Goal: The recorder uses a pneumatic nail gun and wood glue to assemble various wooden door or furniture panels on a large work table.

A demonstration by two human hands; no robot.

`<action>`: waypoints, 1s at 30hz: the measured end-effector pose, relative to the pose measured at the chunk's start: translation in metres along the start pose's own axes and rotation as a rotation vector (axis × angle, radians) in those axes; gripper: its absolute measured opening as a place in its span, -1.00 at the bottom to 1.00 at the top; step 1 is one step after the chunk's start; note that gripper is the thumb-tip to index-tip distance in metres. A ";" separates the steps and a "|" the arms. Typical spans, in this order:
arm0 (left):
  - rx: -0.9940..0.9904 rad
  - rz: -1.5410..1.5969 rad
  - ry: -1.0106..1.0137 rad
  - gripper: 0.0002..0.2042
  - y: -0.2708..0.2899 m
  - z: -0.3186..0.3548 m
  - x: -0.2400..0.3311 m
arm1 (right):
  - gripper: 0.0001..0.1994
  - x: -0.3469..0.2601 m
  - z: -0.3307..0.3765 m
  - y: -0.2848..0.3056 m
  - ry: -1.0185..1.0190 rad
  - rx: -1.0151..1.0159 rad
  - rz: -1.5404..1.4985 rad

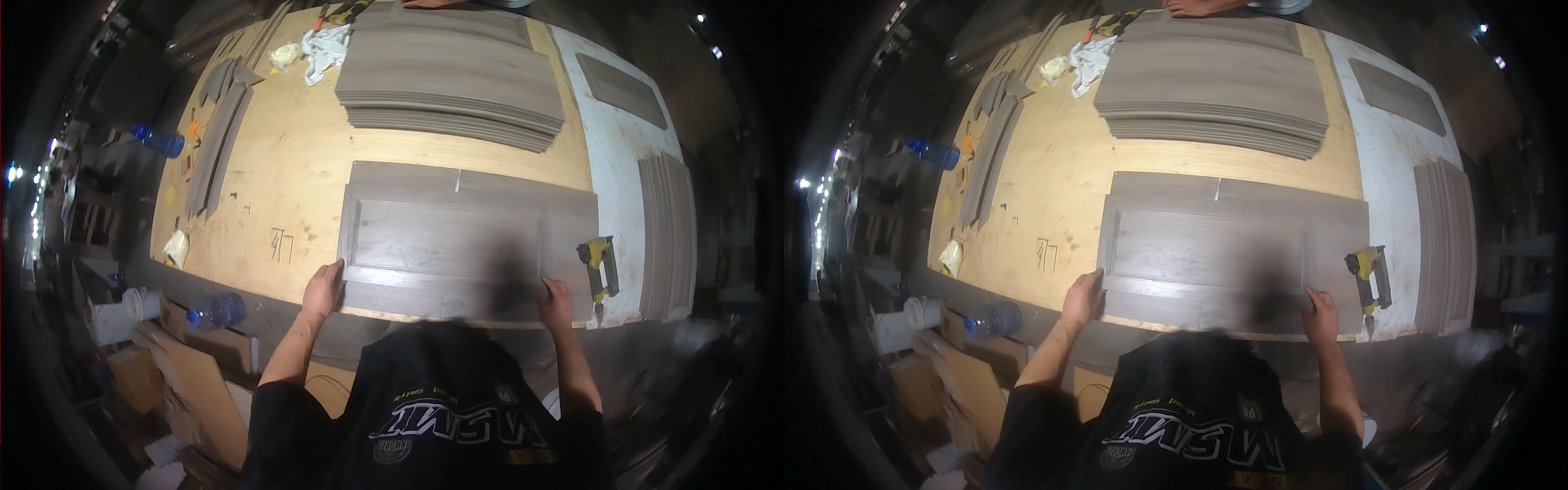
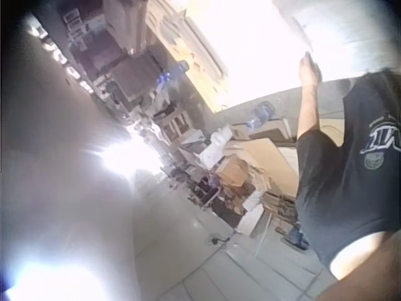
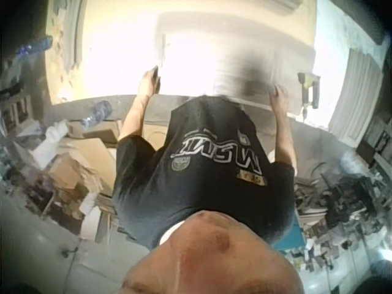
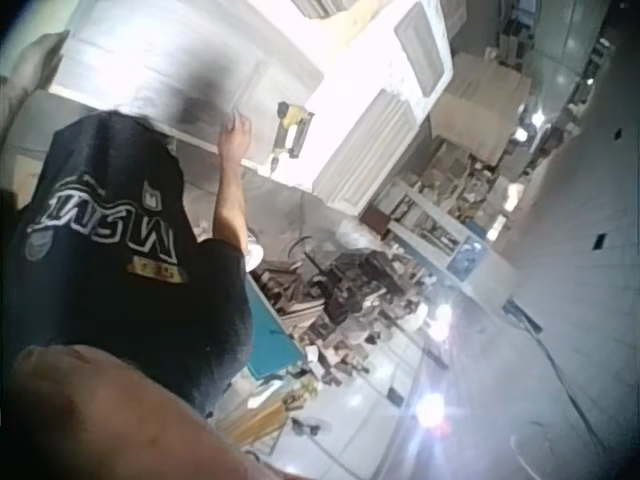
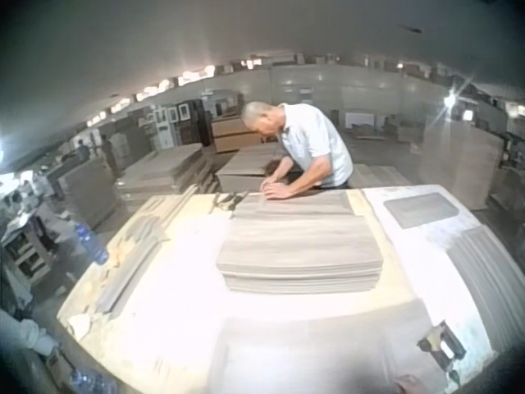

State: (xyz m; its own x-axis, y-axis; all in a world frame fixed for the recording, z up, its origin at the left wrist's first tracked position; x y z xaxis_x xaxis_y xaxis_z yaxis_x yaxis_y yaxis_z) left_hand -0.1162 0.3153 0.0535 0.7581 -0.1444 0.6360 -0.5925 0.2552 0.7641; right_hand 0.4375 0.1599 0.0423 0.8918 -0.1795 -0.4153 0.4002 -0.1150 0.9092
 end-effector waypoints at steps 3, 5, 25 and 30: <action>0.015 0.042 -0.058 -0.53 0.001 -0.002 -0.009 | -0.43 -0.005 -0.003 0.005 -0.001 -0.017 0.009; 0.021 0.058 -0.070 -0.55 0.001 -0.001 -0.012 | -0.42 -0.004 -0.005 0.006 0.002 -0.039 -0.014; -0.063 -0.184 -0.444 -0.62 -0.049 -0.185 0.129 | -0.61 -0.046 0.061 -0.107 -0.732 0.748 -1.310; -0.394 -0.166 -0.486 -0.57 -0.133 -0.261 0.181 | -0.83 -0.141 0.020 -0.055 -1.099 0.353 -1.528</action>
State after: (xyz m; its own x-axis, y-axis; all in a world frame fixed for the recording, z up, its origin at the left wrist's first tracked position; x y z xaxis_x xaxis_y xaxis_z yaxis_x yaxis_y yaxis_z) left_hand 0.1711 0.5043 0.0388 0.5666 -0.6047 0.5598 -0.2637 0.5105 0.8184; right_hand 0.2856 0.1724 0.0500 -0.6904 -0.1806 -0.7005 0.4191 -0.8892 -0.1837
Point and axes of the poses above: each hand's wrist, its own z-axis away from the middle knuckle, its own y-axis out of the back of the hand, x = y × z, the point moved 1 cm from there along -z, towards the middle knuckle, and after that the axes turned 7 degrees about z, right-handed, at the moved point
